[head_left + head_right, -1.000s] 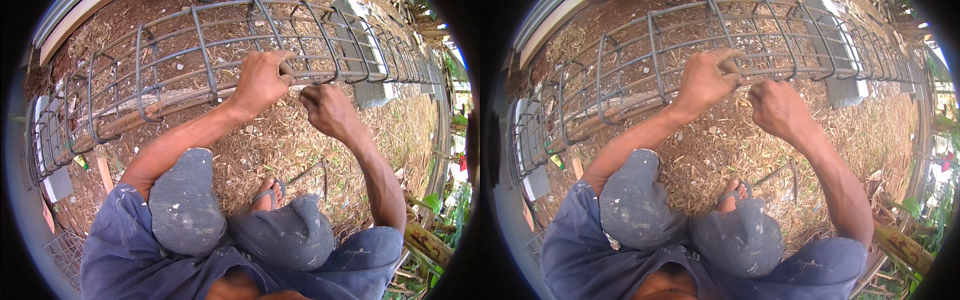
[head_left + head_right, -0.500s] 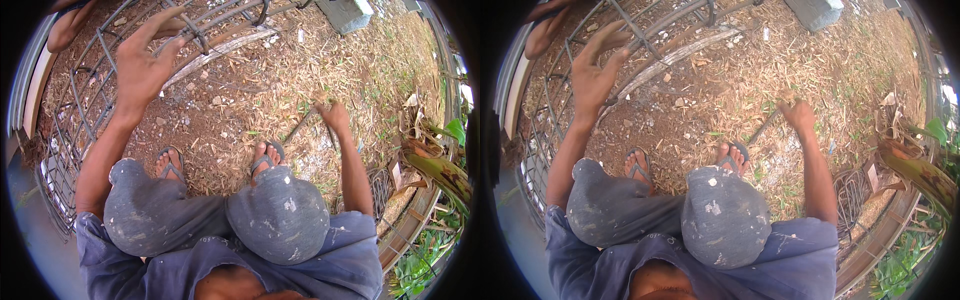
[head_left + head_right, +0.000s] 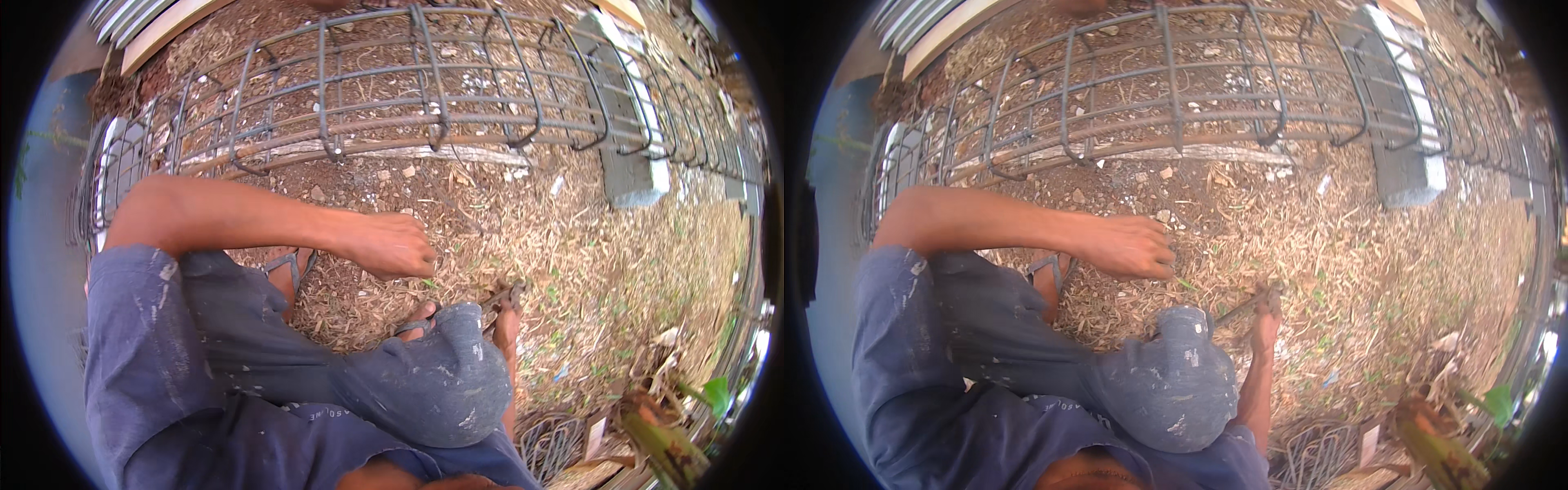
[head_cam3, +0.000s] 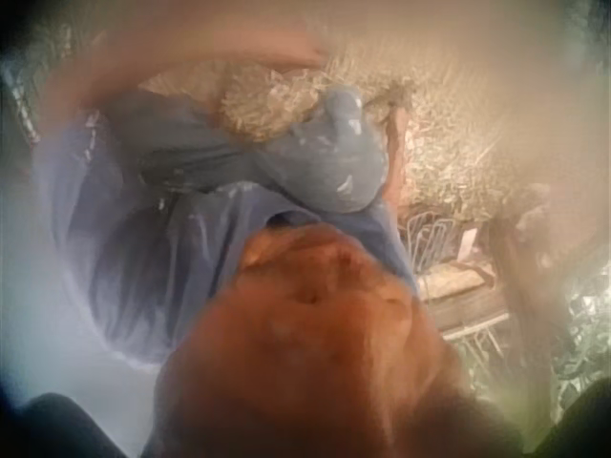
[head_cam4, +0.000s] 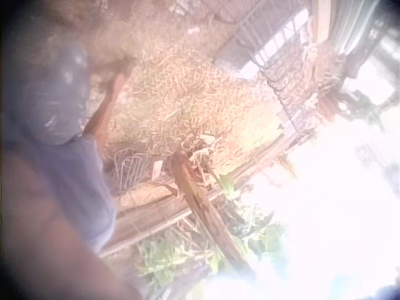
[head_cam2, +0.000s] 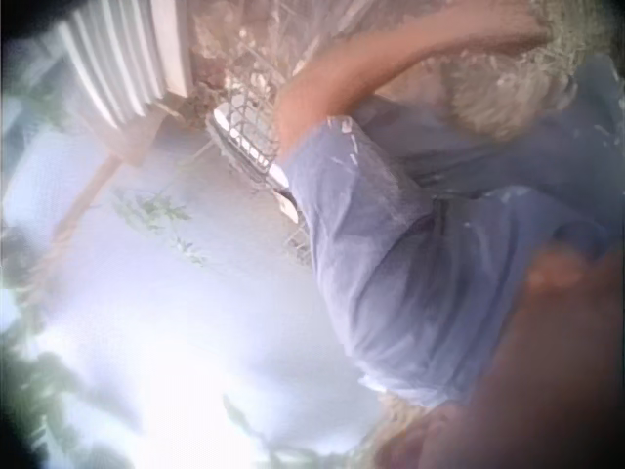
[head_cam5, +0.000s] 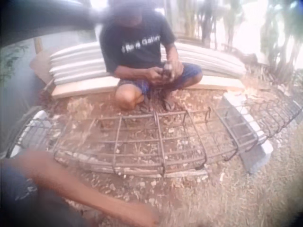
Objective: The person assembles a metal frame by tying intersecting bars with wire using pliers. They repeatedly wrap wire around joints and twist it to secure the structure.
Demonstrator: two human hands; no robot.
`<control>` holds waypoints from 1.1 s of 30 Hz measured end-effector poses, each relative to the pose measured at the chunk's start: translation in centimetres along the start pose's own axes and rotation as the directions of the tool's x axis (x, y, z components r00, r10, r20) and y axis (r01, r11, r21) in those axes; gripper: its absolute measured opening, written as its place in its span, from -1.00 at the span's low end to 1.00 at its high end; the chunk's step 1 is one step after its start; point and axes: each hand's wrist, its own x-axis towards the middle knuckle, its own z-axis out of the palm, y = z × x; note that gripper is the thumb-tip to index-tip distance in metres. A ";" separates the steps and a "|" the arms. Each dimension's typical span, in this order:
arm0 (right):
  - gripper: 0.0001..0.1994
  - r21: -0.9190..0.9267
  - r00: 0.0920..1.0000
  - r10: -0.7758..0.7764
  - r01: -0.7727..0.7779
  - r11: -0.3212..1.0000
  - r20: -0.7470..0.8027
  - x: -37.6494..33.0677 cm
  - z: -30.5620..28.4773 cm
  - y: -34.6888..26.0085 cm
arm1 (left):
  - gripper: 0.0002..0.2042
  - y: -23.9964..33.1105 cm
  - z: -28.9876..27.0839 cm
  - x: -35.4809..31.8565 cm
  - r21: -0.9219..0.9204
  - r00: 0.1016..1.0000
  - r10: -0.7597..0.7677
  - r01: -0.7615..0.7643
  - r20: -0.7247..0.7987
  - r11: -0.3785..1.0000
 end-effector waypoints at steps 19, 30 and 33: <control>-0.80 -0.420 0.930 0.355 -0.284 0.862 0.100 -4.0 -0.6 -26.6 | -0.60 0.1 -0.5 9.9 -0.053 0.403 -0.905 -0.915 -0.137 -0.399; -0.48 -0.948 0.961 0.011 0.275 -0.161 0.277 -7.7 14.9 -42.3 | -0.76 1.1 -5.6 6.8 0.015 0.388 -0.921 -0.921 -0.046 -0.389; -0.38 -0.795 0.926 0.048 0.347 -0.498 0.374 -7.4 18.3 -42.9 | -0.74 1.5 -6.2 5.9 0.032 0.422 -0.906 -0.906 -0.039 -0.423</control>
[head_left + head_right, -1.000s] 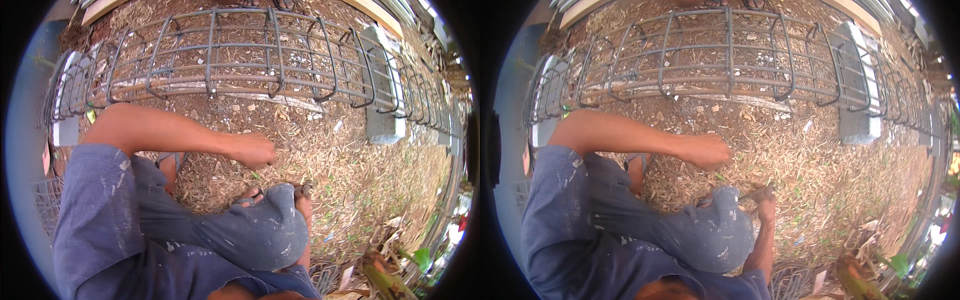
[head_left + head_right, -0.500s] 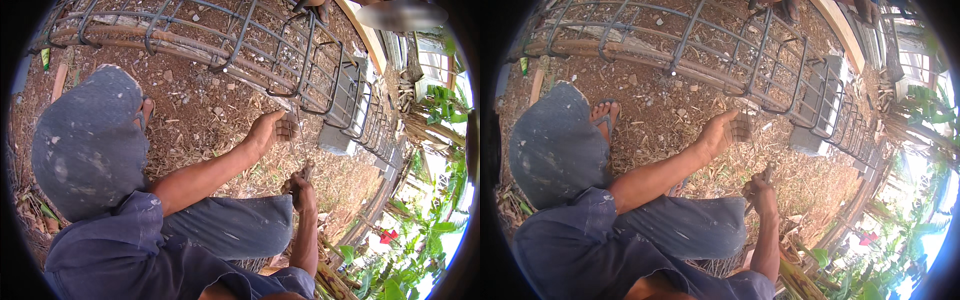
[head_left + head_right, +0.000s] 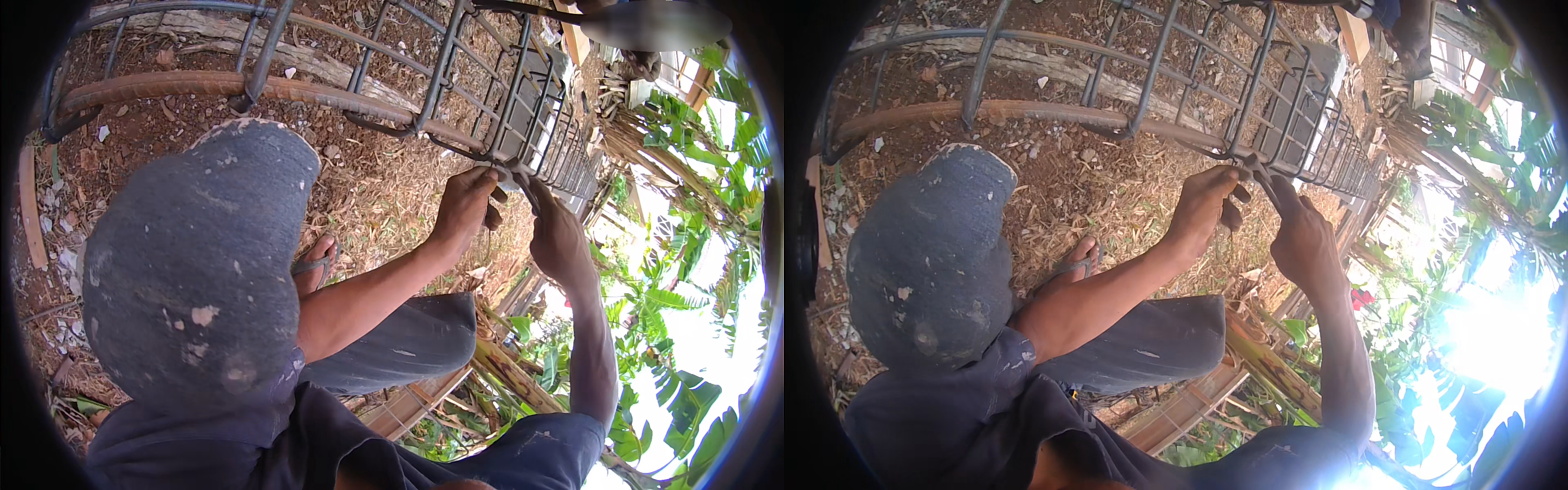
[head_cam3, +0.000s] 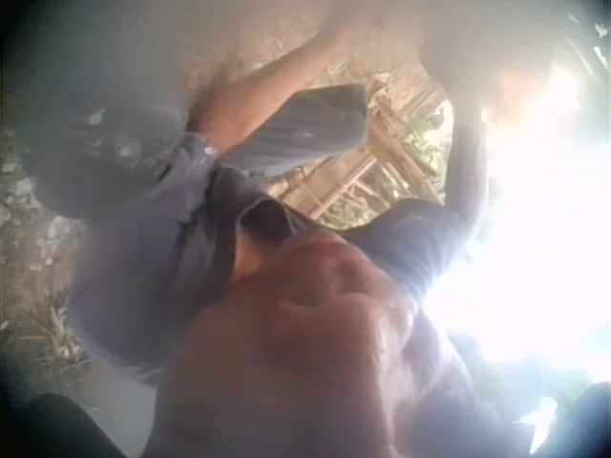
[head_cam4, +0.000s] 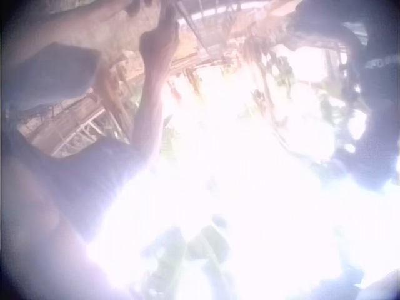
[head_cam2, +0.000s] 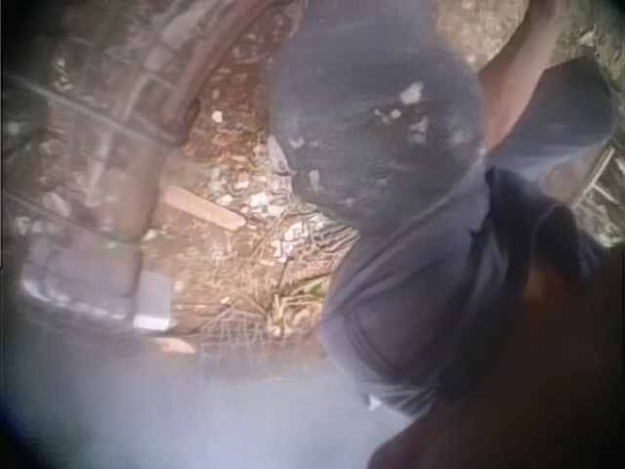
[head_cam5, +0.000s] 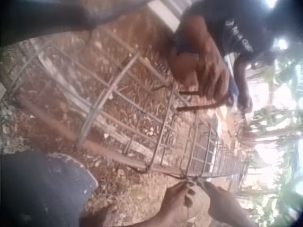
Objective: The person assembles a metal frame by tying intersecting bars with wire using pliers. They repeatedly wrap wire around joints and twist it to secure the structure.
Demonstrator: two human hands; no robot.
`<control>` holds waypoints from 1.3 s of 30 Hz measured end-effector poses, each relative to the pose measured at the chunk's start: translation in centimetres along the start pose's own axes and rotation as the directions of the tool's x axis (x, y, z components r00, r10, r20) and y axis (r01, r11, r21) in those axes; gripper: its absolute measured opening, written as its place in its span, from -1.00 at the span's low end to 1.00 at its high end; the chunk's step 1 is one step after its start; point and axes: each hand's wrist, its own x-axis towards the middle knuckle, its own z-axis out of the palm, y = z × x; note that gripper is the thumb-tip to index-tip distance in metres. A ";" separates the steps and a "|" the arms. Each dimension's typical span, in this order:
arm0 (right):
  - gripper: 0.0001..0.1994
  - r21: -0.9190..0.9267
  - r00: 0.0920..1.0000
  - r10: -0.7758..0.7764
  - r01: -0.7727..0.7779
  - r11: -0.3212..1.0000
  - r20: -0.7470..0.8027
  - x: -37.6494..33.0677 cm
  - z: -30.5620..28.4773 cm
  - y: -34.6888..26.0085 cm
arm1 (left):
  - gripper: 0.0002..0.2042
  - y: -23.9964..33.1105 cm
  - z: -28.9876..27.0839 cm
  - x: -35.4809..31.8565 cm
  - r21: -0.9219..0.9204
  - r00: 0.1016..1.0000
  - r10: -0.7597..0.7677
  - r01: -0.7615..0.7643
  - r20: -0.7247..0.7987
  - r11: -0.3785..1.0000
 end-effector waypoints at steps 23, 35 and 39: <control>-0.50 0.284 0.730 0.185 -0.468 0.837 0.657 -0.9 -3.2 0.3 | -0.73 -0.5 3.5 0.3 -0.446 0.911 -0.371 0.412 0.181 0.794; -0.80 0.770 0.940 0.179 -0.340 0.540 0.290 -6.3 11.2 -0.3 | -0.84 -4.7 3.0 -0.4 0.412 0.910 0.101 0.082 -0.402 0.908; -0.77 0.897 0.986 0.101 0.072 0.437 -0.129 -3.9 20.8 0.2 | -0.78 -5.3 -0.1 0.2 0.656 0.946 0.260 -0.072 -0.194 0.752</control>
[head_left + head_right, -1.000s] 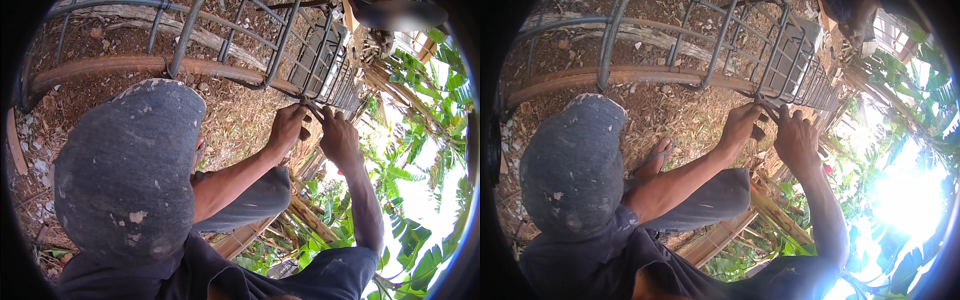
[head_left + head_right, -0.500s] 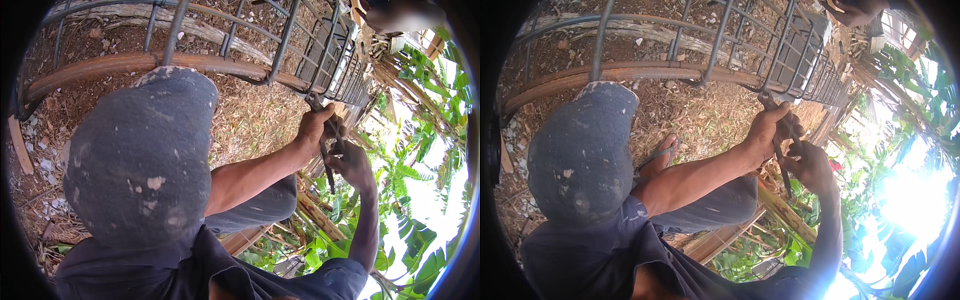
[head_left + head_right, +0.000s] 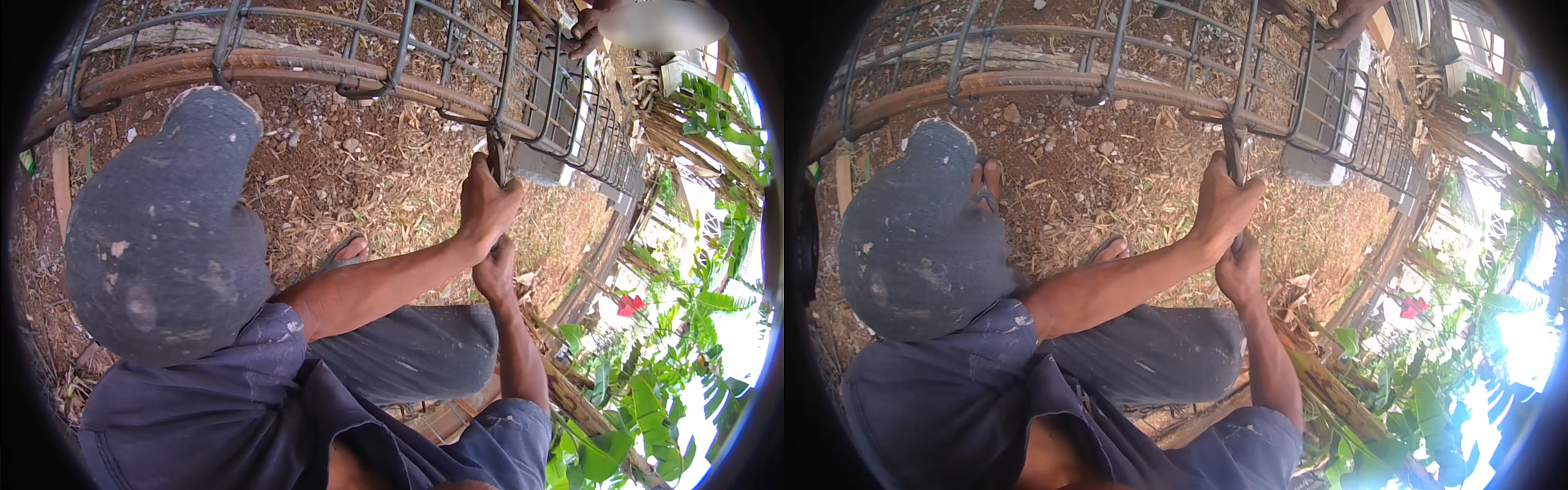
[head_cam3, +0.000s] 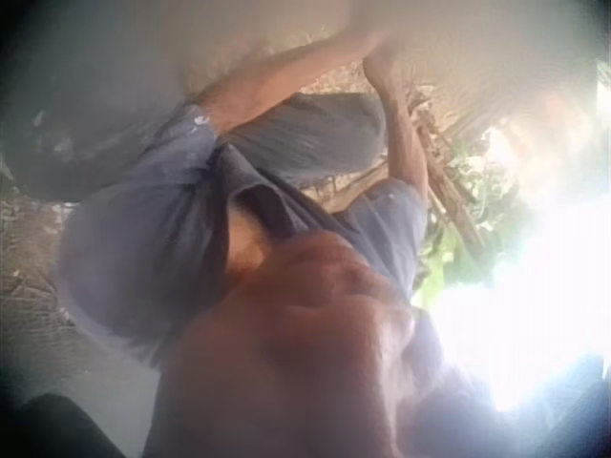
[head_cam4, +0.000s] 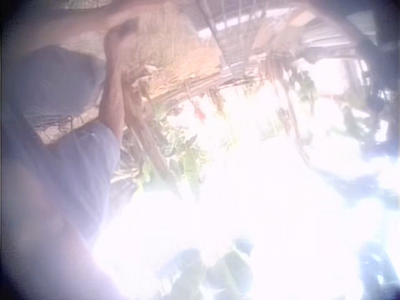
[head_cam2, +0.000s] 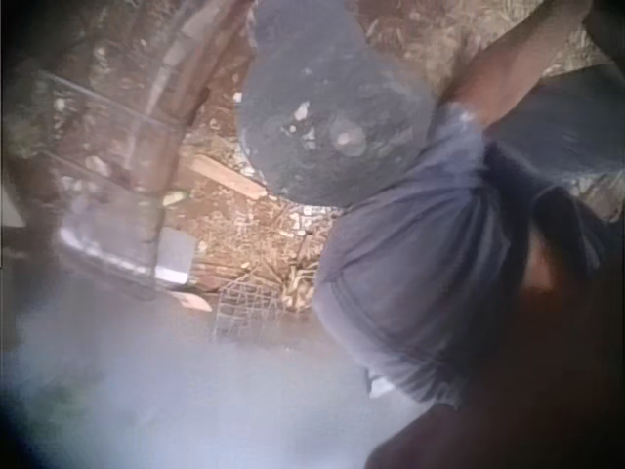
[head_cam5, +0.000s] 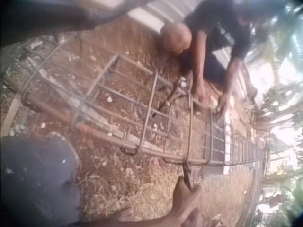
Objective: The person assembles a metal frame by tying intersecting bars with wire using pliers. They repeatedly wrap wire around joints and twist it to secure the structure.
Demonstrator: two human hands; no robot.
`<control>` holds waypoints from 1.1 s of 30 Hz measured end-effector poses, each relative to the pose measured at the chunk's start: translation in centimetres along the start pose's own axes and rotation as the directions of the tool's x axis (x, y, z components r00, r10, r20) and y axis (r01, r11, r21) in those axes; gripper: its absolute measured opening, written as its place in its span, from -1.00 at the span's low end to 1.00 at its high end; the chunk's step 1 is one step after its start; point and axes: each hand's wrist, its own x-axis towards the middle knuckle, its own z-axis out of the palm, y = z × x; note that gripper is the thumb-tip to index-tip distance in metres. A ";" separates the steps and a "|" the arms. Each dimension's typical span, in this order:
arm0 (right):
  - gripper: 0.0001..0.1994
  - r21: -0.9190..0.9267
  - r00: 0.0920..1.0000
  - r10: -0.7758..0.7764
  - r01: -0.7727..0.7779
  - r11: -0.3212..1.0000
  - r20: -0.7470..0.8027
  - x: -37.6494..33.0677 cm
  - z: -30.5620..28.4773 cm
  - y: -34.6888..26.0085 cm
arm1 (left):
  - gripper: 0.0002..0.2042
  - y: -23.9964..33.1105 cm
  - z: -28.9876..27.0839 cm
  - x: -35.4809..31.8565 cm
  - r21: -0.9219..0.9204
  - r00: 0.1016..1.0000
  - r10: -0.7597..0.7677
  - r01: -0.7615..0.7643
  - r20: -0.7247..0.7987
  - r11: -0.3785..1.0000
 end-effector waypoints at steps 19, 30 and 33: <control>-0.44 0.195 0.824 0.323 -0.452 0.871 0.466 -0.1 -8.4 -12.2 | -0.49 1.0 -2.2 1.1 -0.431 0.888 0.011 0.213 0.460 0.877; -0.59 -0.336 0.803 0.525 -0.430 0.838 0.283 2.9 -12.2 -18.7 | -0.68 3.2 1.1 0.5 -0.698 0.903 -0.071 0.375 0.424 0.610; -0.61 -0.865 0.945 0.325 -0.140 0.481 0.028 3.3 -11.3 -20.9 | -0.82 5.5 2.3 0.0 -0.799 0.922 -0.188 0.388 0.339 0.460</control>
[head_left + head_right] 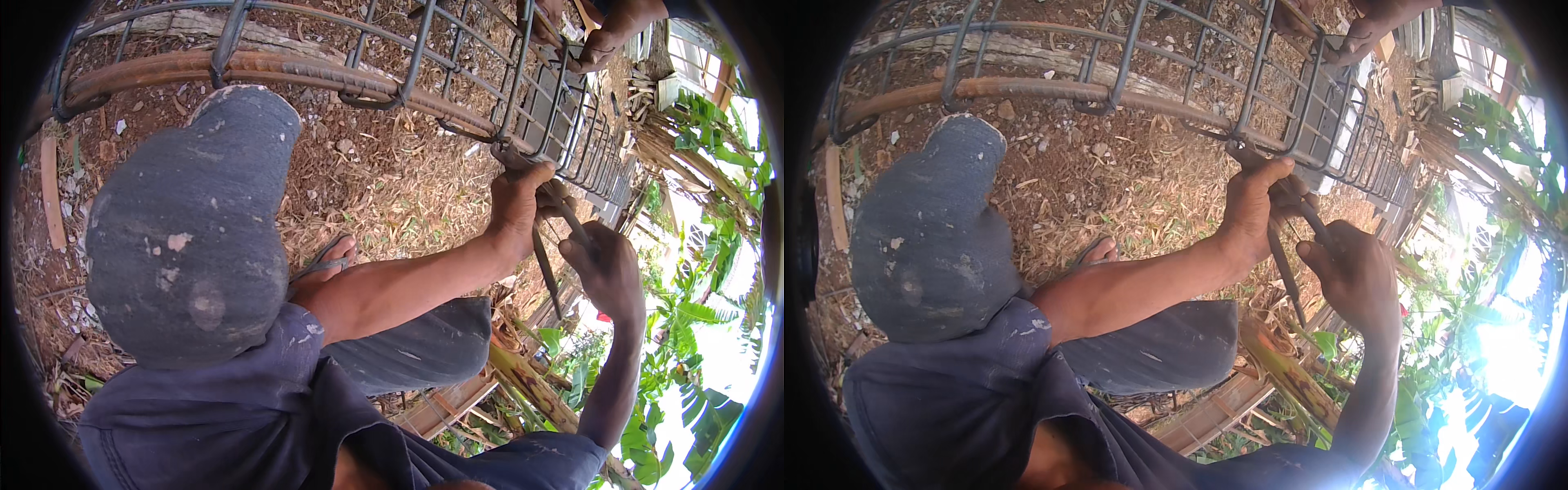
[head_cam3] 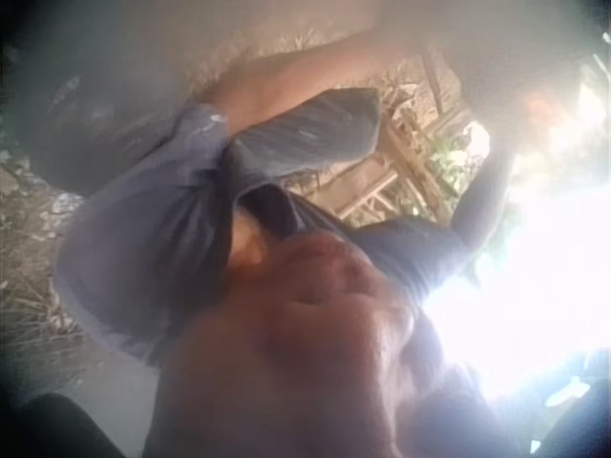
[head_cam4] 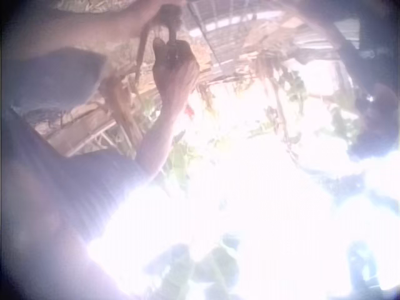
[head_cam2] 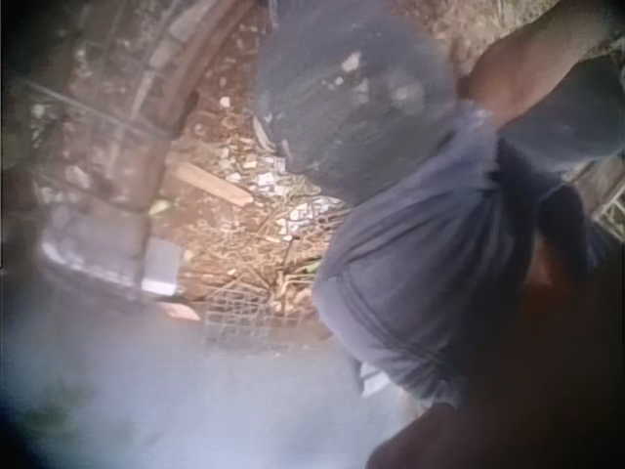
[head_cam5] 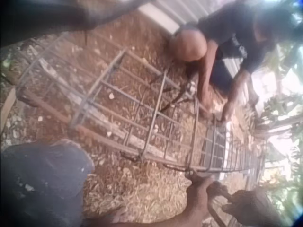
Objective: The person assembles a metal frame by tying intersecting bars with wire using pliers. They repeatedly wrap wire around joints and twist it to secure the structure.
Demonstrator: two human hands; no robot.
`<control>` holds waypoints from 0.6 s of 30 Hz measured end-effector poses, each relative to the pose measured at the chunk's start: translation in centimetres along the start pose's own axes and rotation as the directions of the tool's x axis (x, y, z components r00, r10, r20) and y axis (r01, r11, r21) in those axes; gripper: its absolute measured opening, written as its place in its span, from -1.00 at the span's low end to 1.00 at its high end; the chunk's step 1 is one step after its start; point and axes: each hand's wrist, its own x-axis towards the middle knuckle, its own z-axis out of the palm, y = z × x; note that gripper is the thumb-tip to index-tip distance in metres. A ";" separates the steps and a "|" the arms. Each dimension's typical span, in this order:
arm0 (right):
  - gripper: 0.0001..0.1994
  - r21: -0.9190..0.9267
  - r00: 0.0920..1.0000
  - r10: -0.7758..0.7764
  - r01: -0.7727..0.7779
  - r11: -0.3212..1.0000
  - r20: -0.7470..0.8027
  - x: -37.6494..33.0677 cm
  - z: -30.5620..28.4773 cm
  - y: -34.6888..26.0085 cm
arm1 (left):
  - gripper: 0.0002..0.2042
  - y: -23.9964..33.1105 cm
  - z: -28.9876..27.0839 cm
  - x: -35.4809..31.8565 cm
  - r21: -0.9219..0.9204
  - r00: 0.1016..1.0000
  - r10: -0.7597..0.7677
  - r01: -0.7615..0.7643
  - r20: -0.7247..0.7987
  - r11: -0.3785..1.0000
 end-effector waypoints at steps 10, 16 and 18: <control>-0.70 -0.847 0.654 -0.693 0.148 0.511 -0.304 5.0 -5.5 0.4 | -0.81 1.1 7.3 2.3 -0.534 0.969 -0.061 -0.079 -0.239 0.842; -0.72 -0.847 0.606 -0.784 0.342 0.407 -0.132 9.5 -9.3 0.7 | -0.68 2.1 6.2 1.4 -0.089 0.947 -0.135 0.113 -0.292 0.990; -0.69 -0.861 0.644 -0.760 0.333 0.383 -0.089 10.1 -10.6 -0.3 | -0.65 1.4 4.9 1.5 0.143 0.961 0.013 0.027 -0.276 0.989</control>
